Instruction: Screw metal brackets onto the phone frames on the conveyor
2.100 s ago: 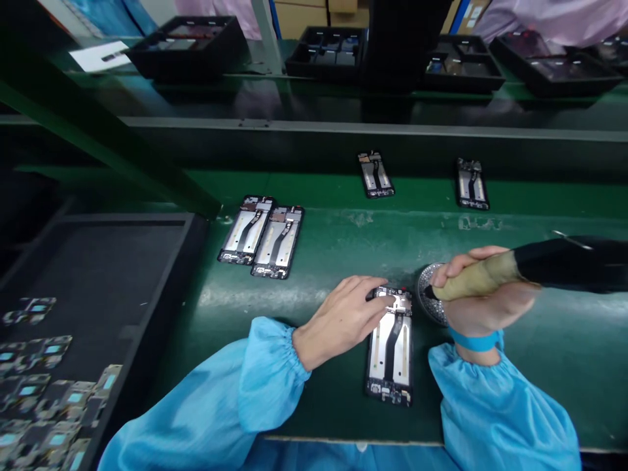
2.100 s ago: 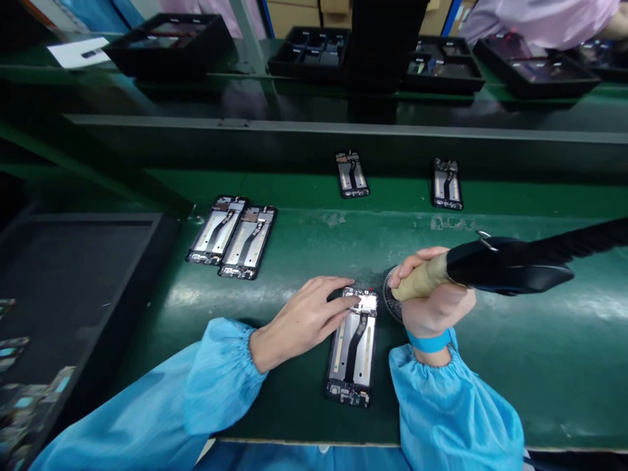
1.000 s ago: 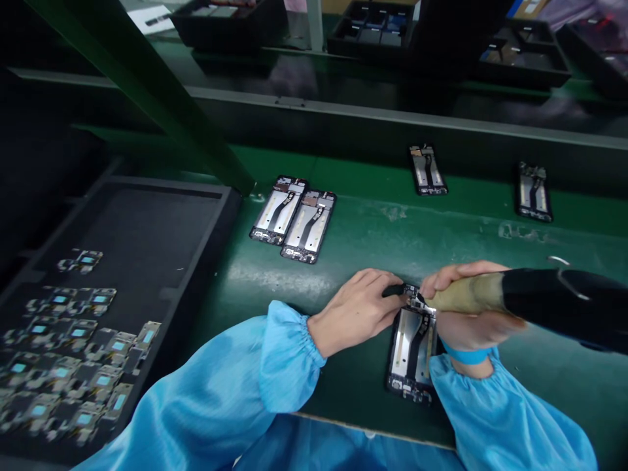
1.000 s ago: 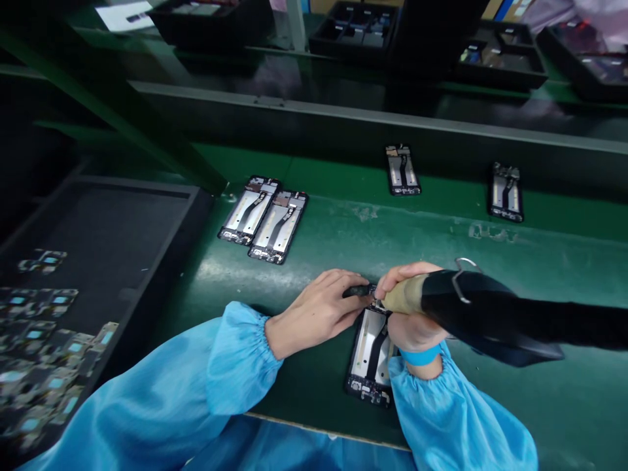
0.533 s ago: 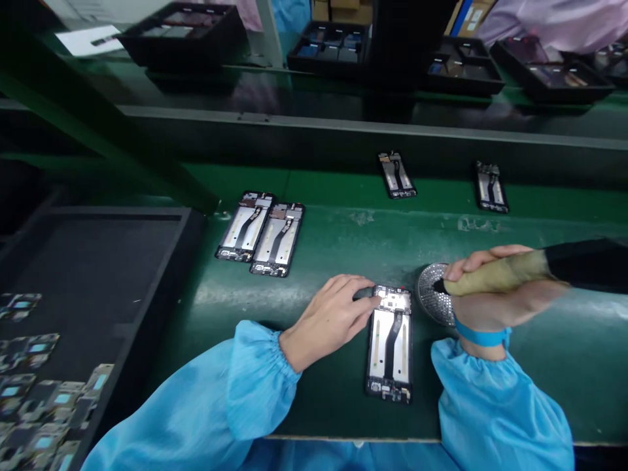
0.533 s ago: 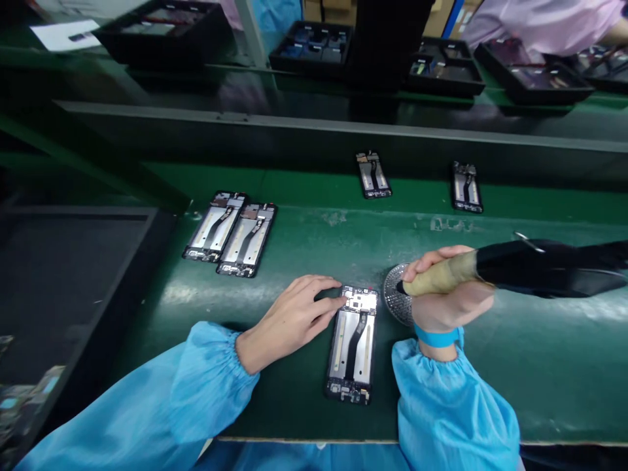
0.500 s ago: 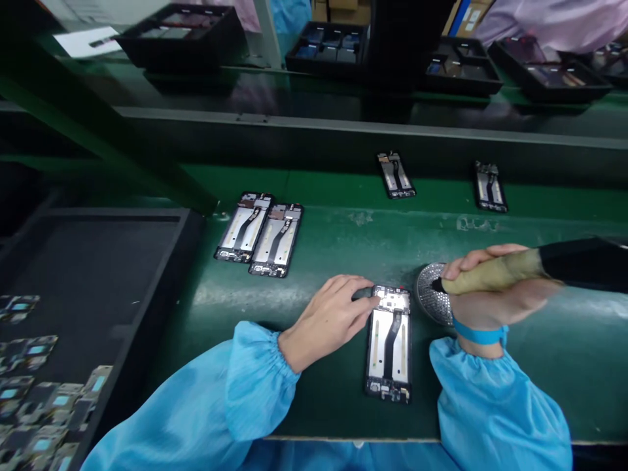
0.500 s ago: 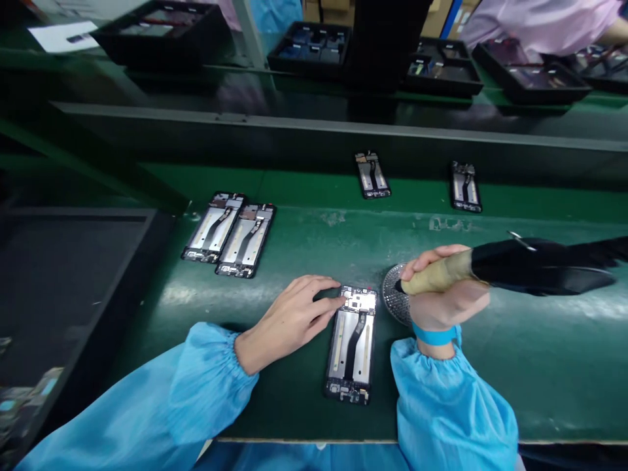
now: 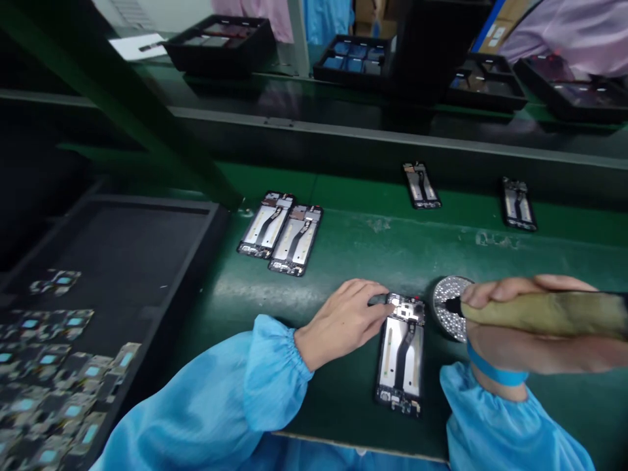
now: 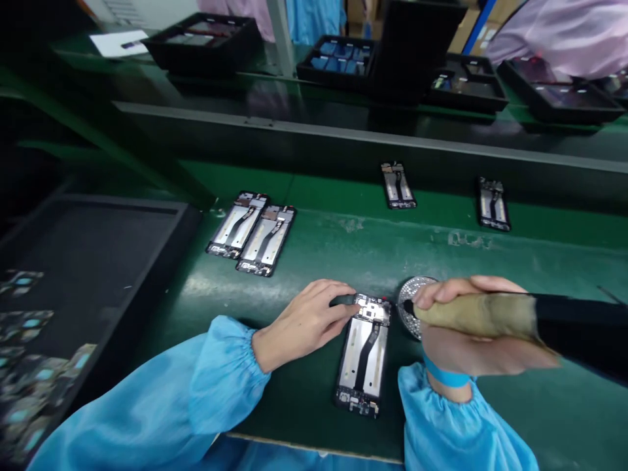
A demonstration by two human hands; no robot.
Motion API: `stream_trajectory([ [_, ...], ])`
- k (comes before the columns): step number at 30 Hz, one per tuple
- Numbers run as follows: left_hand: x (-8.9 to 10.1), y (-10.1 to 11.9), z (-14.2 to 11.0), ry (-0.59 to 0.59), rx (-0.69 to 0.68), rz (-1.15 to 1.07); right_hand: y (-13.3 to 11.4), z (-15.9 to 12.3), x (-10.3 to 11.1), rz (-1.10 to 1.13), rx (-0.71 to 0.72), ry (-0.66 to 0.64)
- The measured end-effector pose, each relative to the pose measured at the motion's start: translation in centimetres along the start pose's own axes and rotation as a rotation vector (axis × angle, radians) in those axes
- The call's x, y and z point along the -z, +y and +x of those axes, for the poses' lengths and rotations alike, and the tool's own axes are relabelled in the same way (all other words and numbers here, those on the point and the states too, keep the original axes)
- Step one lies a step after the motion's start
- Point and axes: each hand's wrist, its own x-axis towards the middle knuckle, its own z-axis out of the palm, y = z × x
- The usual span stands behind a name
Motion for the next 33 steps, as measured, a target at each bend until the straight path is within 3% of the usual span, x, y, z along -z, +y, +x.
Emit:
stream_trajectory([
  [4, 0.1, 0.1, 0.2, -0.023, 0.013, 0.012, 0.0, -2.7, -2.5, 0.091, -0.11, -0.272],
  [6, 0.0, 0.1, 0.3, -0.025, 0.013, 0.015, 0.6, -3.6, -3.3, 0.126, -0.154, -0.318],
  [16, -0.2, 0.2, 0.3, -0.018, 0.001, 0.023, 1.0, -3.9, -2.9, 0.127, -0.196, -0.328],
  [23, 0.0, -0.1, 0.4, 0.015, -0.007, 0.02, 1.4, -4.7, -3.9, 0.1, -0.146, -0.34],
  [26, -0.2, 0.9, -0.1, -0.021, -0.153, -0.038, 1.5, -4.8, -4.1, 0.101, -0.143, -0.352],
  [28, -0.6, 2.2, -0.7, -0.119, -0.36, -0.105, 1.2, -4.1, -3.5, 0.103, -0.162, -0.347],
  [30, -1.0, 3.3, -1.0, -0.214, -0.469, -0.109, 0.8, -2.7, -2.1, 0.086, -0.118, -0.268],
  [33, -1.3, 2.9, 0.0, -0.232, -0.299, 0.043, 0.4, -0.3, 0.4, 0.026, -0.032, -0.138],
])
